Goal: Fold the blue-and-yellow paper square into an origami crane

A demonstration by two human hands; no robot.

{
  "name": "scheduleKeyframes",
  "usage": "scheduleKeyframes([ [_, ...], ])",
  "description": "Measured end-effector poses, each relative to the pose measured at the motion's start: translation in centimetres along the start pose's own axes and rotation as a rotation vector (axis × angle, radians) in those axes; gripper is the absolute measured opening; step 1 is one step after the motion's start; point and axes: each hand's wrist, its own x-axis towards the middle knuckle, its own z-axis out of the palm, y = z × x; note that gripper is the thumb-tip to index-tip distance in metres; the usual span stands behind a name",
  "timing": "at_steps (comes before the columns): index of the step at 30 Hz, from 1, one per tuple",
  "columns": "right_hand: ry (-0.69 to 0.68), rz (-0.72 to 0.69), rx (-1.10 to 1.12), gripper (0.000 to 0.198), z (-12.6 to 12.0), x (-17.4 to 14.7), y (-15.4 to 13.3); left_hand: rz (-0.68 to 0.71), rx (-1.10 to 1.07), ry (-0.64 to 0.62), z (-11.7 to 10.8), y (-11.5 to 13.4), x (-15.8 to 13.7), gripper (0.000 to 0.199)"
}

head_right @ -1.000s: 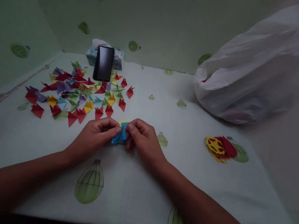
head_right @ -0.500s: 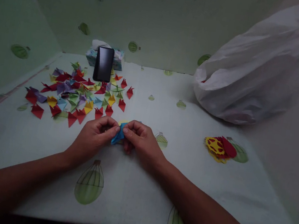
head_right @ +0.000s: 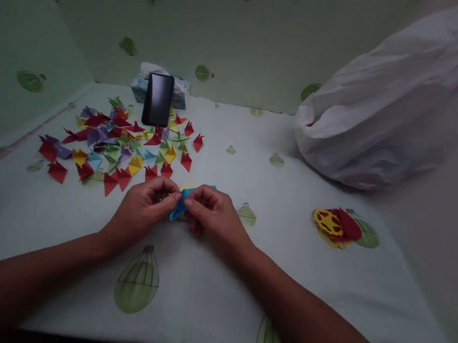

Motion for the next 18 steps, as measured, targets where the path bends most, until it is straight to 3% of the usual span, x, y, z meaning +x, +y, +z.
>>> scheduleKeyframes([
  [9, 0.219, -0.226, -0.523, 0.019, 0.48, -0.19, -0.23, -0.081, -0.059, -0.085, 0.15, 0.22, -0.04, 0.012],
  [18, 0.240, -0.381, -0.711, 0.018, 0.88, -0.83, -0.37, -0.043, -0.003, -0.076, 0.27, 0.14, -0.17, 0.011],
])
